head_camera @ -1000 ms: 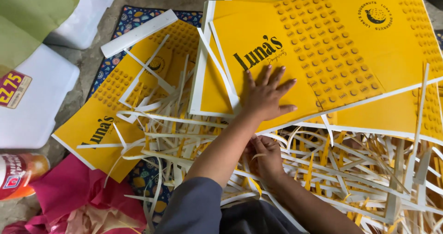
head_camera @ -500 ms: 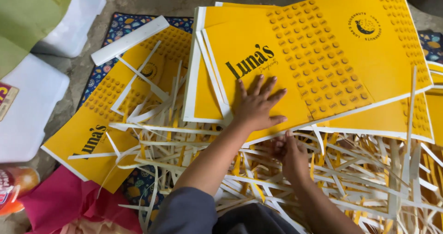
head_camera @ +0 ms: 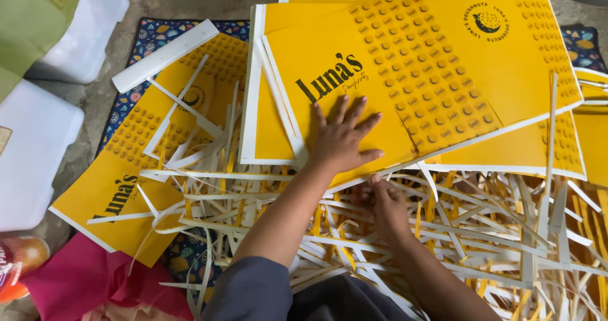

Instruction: Picking up printed cardboard sheets, shaking off waste paper strips, and stacking them

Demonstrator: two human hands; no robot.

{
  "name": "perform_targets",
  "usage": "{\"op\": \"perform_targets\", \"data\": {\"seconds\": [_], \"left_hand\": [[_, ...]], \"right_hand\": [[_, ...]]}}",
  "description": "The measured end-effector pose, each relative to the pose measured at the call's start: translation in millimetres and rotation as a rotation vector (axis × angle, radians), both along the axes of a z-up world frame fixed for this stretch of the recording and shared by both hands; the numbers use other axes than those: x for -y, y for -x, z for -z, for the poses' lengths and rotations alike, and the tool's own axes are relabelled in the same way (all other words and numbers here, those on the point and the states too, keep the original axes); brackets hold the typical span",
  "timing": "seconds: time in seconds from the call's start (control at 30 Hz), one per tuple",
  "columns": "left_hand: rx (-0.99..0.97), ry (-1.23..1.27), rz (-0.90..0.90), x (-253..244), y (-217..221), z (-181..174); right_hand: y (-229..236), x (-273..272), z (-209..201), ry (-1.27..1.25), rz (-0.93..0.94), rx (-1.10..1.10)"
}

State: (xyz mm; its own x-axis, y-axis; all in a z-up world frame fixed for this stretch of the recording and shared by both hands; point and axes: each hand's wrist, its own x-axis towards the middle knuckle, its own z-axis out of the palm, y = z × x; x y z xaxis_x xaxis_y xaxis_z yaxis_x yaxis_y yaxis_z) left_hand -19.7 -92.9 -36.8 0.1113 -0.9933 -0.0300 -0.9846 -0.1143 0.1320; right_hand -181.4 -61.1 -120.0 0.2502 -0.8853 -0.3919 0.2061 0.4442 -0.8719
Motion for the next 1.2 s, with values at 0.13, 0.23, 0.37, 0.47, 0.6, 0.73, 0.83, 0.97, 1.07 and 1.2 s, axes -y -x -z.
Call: {"op": "perform_targets", "data": {"seconds": [0.13,0.23,0.37,0.47,0.6,0.73,0.83,0.97,1.07,1.2], "left_hand": [[-0.003,-0.049,-0.026,1.4,2.9,-4.9],[-0.017,-0.077,-0.055,7.8,3.3,-10.6],[-0.045,-0.107,-0.136,20.7,4.5,-25.1],[-0.150,-0.066,-0.234,32.7,9.7,-28.0],[-0.180,-0.126,-0.383,37.9,27.1,-47.0],[-0.233,-0.128,-0.449,38.8,28.9,-50.4],[-0.220,-0.127,-0.458,39.7,29.6,-49.4],[-0.213,-0.105,-0.478,42.2,30.8,-43.5],[-0.249,-0.022,-0.476,47.0,29.5,-30.5],[-0.216,-0.049,-0.484,47.7,31.5,-27.7]], "right_hand": [[-12.7,-8.6,6.8,-0.100,-0.120,0.042],[-28.2,-19.5,0.5,-0.079,-0.242,-0.052],[-32.6,-15.5,8.9,-0.137,-0.202,-0.023],[-28.7,-13.7,-10.7,-0.140,-0.156,-0.039],[-24.7,-12.6,-0.7,-0.132,-0.101,-0.048],[-24.3,-12.9,-26.3,-0.125,-0.063,0.062],[-19.9,-7.0,4.1,-0.136,-0.036,0.105],[-16.9,-4.5,47.8,-0.052,0.006,0.118],[-20.3,-8.0,40.4,-0.051,0.026,0.186],[-18.8,-14.9,40.5,-0.066,0.026,0.241]]}}
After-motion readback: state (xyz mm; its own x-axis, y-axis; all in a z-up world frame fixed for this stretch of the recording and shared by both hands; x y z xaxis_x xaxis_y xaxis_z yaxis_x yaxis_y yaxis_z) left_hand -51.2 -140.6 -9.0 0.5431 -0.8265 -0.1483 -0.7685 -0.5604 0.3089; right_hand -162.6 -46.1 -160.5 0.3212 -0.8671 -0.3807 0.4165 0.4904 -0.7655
